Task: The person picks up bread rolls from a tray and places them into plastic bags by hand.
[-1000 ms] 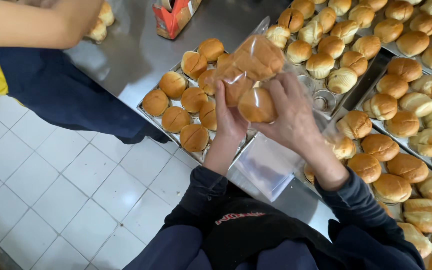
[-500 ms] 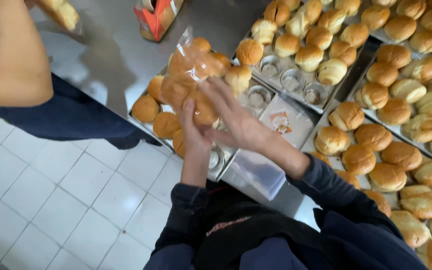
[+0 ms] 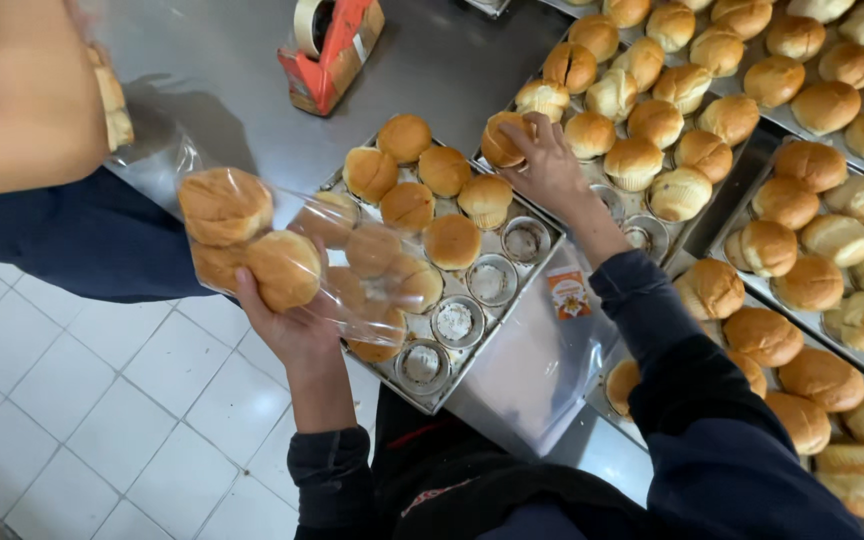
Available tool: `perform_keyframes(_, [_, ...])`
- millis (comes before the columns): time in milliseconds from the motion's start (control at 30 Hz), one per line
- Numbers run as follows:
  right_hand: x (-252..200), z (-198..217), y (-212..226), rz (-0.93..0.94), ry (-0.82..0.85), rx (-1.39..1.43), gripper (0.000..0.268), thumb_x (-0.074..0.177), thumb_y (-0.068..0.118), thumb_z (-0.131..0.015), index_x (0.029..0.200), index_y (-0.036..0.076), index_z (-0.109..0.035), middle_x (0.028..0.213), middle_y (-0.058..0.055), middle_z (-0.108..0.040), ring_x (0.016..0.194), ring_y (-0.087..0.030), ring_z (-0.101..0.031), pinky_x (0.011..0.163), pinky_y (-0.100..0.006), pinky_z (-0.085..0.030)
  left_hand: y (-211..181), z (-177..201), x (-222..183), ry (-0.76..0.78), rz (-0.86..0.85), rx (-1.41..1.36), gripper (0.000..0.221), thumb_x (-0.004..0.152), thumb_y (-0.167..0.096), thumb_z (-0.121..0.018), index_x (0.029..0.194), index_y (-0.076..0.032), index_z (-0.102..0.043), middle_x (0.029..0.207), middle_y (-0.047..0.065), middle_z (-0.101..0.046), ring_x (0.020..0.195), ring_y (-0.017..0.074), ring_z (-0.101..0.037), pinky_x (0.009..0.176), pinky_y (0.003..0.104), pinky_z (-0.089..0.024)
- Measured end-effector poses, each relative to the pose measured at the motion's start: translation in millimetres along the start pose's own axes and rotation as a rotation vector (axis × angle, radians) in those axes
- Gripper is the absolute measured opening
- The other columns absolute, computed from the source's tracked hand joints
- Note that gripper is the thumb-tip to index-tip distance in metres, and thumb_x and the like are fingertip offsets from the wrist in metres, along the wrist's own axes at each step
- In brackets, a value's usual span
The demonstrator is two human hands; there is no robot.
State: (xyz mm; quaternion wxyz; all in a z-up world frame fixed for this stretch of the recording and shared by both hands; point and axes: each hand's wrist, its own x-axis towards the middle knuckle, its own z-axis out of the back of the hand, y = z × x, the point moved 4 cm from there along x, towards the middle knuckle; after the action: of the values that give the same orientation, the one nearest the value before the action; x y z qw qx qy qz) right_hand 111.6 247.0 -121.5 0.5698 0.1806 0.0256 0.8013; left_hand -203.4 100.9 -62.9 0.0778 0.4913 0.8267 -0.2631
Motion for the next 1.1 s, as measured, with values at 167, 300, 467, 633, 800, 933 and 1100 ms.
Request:
perform_keyframes(167, [22.5,-20.0,-27.7,-0.13,-0.141,0.201,0.064,0.065,0.021,-0.075,0.123,0.029,-0.048,0.112,-0.006,-0.04,0.106,-0.03,-0.046,0.086,-0.045,-0.049,13.2,-4.2,7.4,0.05,-0.023,-0.029,0.059,0.075,-0.034,-0.069,0.125,-0.011,-0.047,0.127,0.012,-0.053,0.115,0.0289,-0.055,0.096,0.058,-0.047])
perform_keyframes(300, [-4.3,52.9,4.8,-0.279,-0.232,0.679,0.061,0.07,0.017,-0.079,0.122,0.024,-0.048,0.108,-0.02,-0.056,0.099,-0.039,-0.058,0.081,-0.039,-0.052,19.5,-6.0,10.4,0.044,-0.009,-0.05,0.051,0.078,-0.033,-0.067,0.121,-0.011,-0.05,0.123,0.01,-0.056,0.11,0.0258,-0.059,0.095,0.052,-0.049])
perform_keyframes(467, [-79.3,128.7,62.4,-0.018,-0.202,1.179,0.073,0.066,0.003,-0.072,0.127,-0.003,-0.033,0.132,-0.024,-0.039,0.12,-0.033,-0.042,0.095,-0.044,-0.042,34.3,-10.3,13.8,0.091,-0.054,-0.074,0.048,0.08,-0.033,-0.069,0.12,-0.014,-0.05,0.125,0.014,-0.053,0.112,0.0289,-0.056,0.097,0.052,-0.047])
perform_keyframes(633, [-118.6,175.1,161.0,0.083,-0.372,0.825,0.07,0.054,0.005,-0.086,0.114,-0.008,-0.052,0.116,-0.023,-0.054,0.106,-0.036,-0.057,0.086,-0.042,-0.049,55.8,-19.8,-46.5,0.154,0.101,0.021,0.051,0.078,-0.038,-0.07,0.121,-0.017,-0.05,0.124,0.01,-0.055,0.112,0.0249,-0.055,0.095,0.045,-0.047])
perform_keyframes(800, [-132.7,190.5,179.0,0.136,-0.774,0.523,0.058,0.072,0.023,-0.082,0.118,-0.002,-0.057,0.114,-0.018,-0.06,0.104,-0.03,-0.06,0.09,-0.04,-0.049,56.1,-31.7,-88.2,0.548,-0.082,0.146,0.067,0.076,-0.016,-0.072,0.132,-0.02,-0.035,0.13,0.01,-0.048,0.116,0.0239,-0.05,0.1,0.046,-0.044])
perform_keyframes(933, [-146.4,186.7,176.6,0.117,-0.708,0.537,0.057,0.067,0.017,-0.083,0.118,0.005,-0.06,0.108,-0.017,-0.061,0.093,-0.028,-0.061,0.085,-0.04,-0.05,43.0,-35.8,-104.1,0.689,-0.101,0.075,0.073,0.077,-0.008,-0.068,0.135,-0.018,-0.025,0.13,0.012,-0.043,0.118,0.0278,-0.046,0.1,0.049,-0.041])
perform_keyframes(1100, [-149.1,150.8,173.1,0.106,-1.09,0.614,0.061,0.061,-0.012,-0.077,0.113,-0.012,-0.046,0.098,-0.023,-0.052,0.1,-0.031,-0.056,0.093,-0.038,-0.042,47.5,-19.6,-121.4,0.727,-0.14,0.108,0.085,0.069,0.0,-0.075,0.137,-0.007,-0.024,0.128,0.015,-0.044,0.115,0.0252,-0.047,0.098,0.044,-0.042])
